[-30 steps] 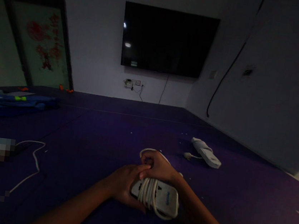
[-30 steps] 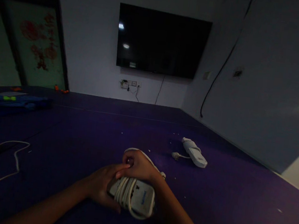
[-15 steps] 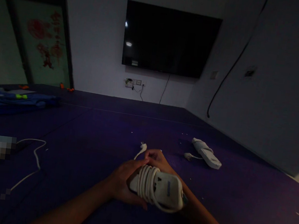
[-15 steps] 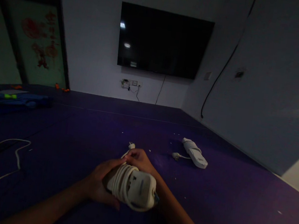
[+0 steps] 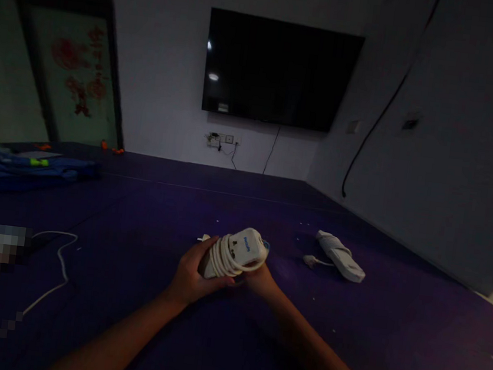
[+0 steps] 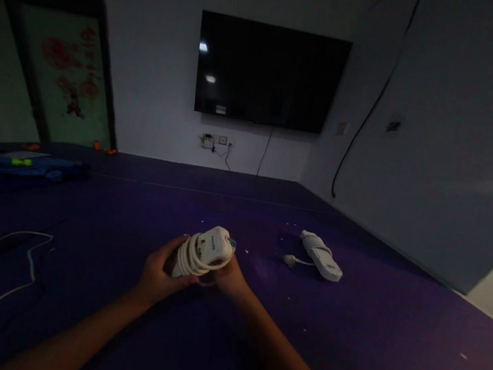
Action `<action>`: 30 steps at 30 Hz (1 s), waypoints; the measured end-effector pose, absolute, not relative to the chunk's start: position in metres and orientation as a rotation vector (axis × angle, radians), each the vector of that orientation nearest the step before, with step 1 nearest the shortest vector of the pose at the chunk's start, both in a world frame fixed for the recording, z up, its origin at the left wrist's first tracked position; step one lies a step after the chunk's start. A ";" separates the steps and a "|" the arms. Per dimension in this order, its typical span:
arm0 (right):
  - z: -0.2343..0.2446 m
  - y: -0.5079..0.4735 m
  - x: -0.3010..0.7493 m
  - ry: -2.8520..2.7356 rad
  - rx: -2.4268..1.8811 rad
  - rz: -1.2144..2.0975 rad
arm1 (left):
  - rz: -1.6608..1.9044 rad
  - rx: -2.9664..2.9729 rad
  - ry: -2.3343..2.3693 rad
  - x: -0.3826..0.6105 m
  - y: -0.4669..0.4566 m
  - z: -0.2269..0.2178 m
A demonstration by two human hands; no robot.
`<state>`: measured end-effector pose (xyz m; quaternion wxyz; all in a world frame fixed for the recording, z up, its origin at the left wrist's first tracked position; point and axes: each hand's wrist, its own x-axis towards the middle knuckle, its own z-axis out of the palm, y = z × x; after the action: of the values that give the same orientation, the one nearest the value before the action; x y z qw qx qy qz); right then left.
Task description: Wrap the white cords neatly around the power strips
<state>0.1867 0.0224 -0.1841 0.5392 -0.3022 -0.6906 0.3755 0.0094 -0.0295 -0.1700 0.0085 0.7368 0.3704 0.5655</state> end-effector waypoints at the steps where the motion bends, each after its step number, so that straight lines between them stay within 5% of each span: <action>1: -0.184 0.019 0.182 -1.633 -0.699 0.924 | 1.777 2.247 1.191 0.009 -0.029 -0.169; 7: -0.174 -0.002 0.165 -1.758 -0.756 1.132 | 1.905 1.851 1.305 0.007 -0.024 -0.160; 13: -0.164 -0.015 0.161 -1.899 -0.877 0.755 | 1.912 1.758 1.349 0.008 -0.023 -0.160; 30: -0.177 -0.036 0.136 -1.637 -1.220 0.483 | 1.857 1.659 1.041 0.014 -0.026 -0.175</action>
<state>0.1360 -0.0362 -0.1770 0.4986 -0.5040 -0.6764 0.1994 0.0144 -0.0259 -0.1753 0.2196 0.5996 0.3762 0.6713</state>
